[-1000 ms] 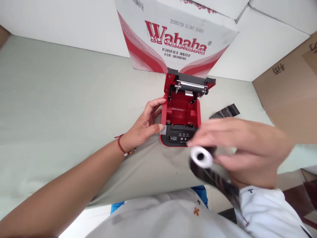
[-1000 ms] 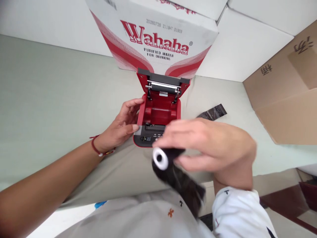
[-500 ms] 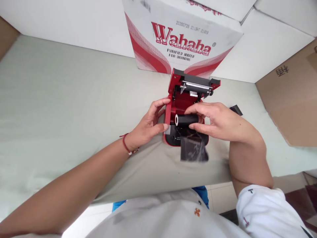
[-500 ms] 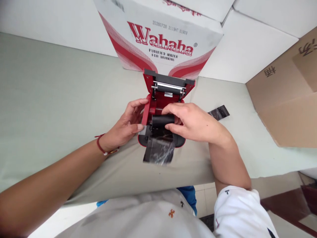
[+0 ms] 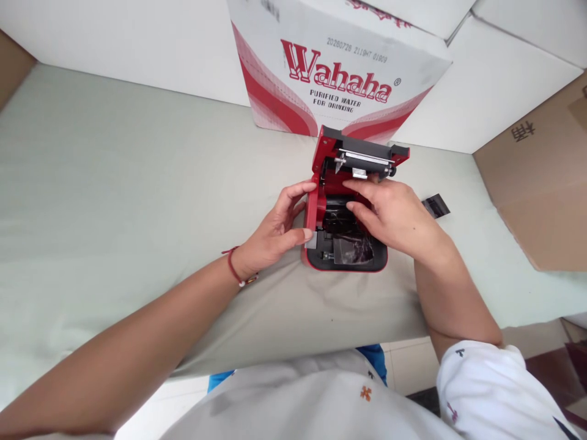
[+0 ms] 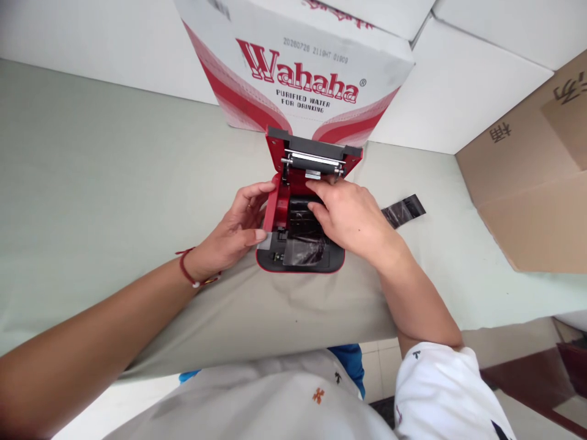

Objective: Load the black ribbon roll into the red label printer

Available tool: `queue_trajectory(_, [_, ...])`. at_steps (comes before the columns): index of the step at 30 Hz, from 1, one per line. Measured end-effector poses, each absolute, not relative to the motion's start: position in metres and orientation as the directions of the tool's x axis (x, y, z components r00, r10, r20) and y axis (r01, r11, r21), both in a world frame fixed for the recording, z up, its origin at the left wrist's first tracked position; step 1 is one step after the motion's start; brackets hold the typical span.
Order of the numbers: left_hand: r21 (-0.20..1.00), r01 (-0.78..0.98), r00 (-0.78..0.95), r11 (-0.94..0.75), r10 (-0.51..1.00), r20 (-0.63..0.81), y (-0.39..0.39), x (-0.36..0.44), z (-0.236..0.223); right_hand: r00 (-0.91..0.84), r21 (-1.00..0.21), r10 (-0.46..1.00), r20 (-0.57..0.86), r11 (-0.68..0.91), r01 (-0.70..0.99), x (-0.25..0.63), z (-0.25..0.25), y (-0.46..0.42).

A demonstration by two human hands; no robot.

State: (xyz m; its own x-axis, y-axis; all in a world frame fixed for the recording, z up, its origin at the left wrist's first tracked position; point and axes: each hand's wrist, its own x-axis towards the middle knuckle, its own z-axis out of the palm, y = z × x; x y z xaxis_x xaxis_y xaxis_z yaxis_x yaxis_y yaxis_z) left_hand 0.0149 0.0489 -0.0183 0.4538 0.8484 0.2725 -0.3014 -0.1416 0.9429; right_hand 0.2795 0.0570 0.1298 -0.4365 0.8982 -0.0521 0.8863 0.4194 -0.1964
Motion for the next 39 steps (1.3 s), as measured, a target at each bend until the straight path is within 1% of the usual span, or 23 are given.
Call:
queue_trajectory(2, [0.942,-0.302,0.454,-0.146,0.847,0.277,0.049,0.015,-0.018,-0.526,-0.257,0.850,-0.015,0.505,0.824,0.285,0.136,0.053])
queue_trajectory(4, [0.941,-0.300,0.455,-0.155,0.844,0.284,0.050,0.015,-0.019,-0.660,-0.348,0.751,0.024,0.625,0.699,0.293,0.148,0.046])
queue_trajectory(6, [0.941,-0.293,0.455,-0.171,0.841,0.294,0.049,0.015,-0.021,-0.773,-0.408,0.632,0.054,0.720,0.561,0.300,0.161,0.037])
queue_trajectory(9, [0.940,-0.254,0.440,-0.230,0.838,0.323,0.046,0.015,-0.025,-0.875,-0.404,0.483,0.043,0.809,0.427,0.306,0.179,0.023])
queue_trajectory(11, [0.929,-0.170,0.381,-0.328,0.847,0.369,0.042,0.016,-0.026,-0.904,-0.378,0.427,0.004,0.838,0.394,0.308,0.186,0.015])
queue_trajectory(12, [0.911,-0.098,0.331,-0.401,0.850,0.410,0.039,0.016,-0.026,-0.910,-0.366,0.415,-0.014,0.845,0.391,0.309,0.188,0.012])
queue_trajectory(14, [0.819,0.093,0.207,-0.566,0.815,0.540,0.033,0.018,-0.023,-0.912,-0.346,0.409,-0.041,0.850,0.397,0.311,0.191,0.008])
queue_trajectory(15, [0.741,0.190,0.152,-0.644,0.765,0.626,0.030,0.019,-0.020,-0.910,-0.341,0.411,-0.052,0.850,0.402,0.312,0.191,0.007])
queue_trajectory(17, [0.550,0.325,0.093,-0.769,0.604,0.791,0.022,0.022,-0.012,-0.910,-0.341,0.410,-0.066,0.848,0.407,0.314,0.190,0.007])
queue_trajectory(19, [0.364,0.373,0.103,-0.853,0.428,0.898,0.013,0.025,-0.005,-0.908,-0.355,0.410,-0.086,0.839,0.413,0.316,0.189,0.008])
queue_trajectory(20, [0.289,0.377,0.134,-0.880,0.361,0.923,0.008,0.027,-0.002,-0.909,-0.364,0.406,-0.095,0.836,0.412,0.318,0.189,0.009])
queue_trajectory(21, [0.238,0.375,0.178,-0.896,0.322,0.930,0.004,0.028,0.001,-0.910,-0.373,0.400,-0.108,0.832,0.410,0.319,0.189,0.010])
queue_trajectory(23, [0.191,0.347,0.270,-0.918,0.293,0.917,-0.004,0.031,0.005,-0.913,-0.394,0.388,-0.127,0.825,0.406,0.322,0.189,0.013])
queue_trajectory(25, [0.179,0.325,0.314,-0.929,0.284,0.906,-0.008,0.034,0.007,-0.920,-0.409,0.373,-0.121,0.826,0.389,0.323,0.191,0.015])
queue_trajectory(27, [0.171,0.320,0.302,-0.932,0.272,0.914,-0.008,0.036,0.007,-0.916,-0.419,0.397,-0.055,0.824,0.382,0.320,0.193,0.015])
queue_trajectory(29, [0.212,0.300,0.285,-0.930,0.299,0.911,-0.008,0.037,0.004,-0.838,-0.410,0.536,0.107,0.791,0.453,0.312,0.193,0.015])
queue_trajectory(31, [0.306,0.253,0.293,-0.918,0.374,0.880,-0.008,0.038,0.000,-0.639,-0.377,0.703,0.313,0.709,0.596,0.303,0.190,0.019])
queue_trajectory(32, [0.351,0.233,0.305,-0.907,0.411,0.859,-0.008,0.037,-0.002,-0.542,-0.351,0.755,0.368,0.653,0.671,0.299,0.186,0.022])
queue_trajectory(33, [0.382,0.221,0.318,-0.897,0.437,0.841,-0.009,0.037,-0.005,-0.478,-0.320,0.788,0.387,0.601,0.732,0.295,0.183,0.027])
queue_trajectory(35, [0.403,0.224,0.336,-0.887,0.459,0.822,-0.010,0.036,-0.009,-0.450,-0.268,0.829,0.332,0.540,0.798,0.292,0.175,0.037])
queue_trajectory(37, [0.387,0.251,0.343,-0.887,0.456,0.821,-0.011,0.034,-0.012,-0.472,-0.245,0.843,0.259,0.530,0.812,0.293,0.170,0.044])
queue_trajectory(39, [0.360,0.287,0.348,-0.888,0.447,0.824,-0.012,0.032,-0.014,-0.481,-0.241,0.832,0.276,0.544,0.804,0.297,0.170,0.043])
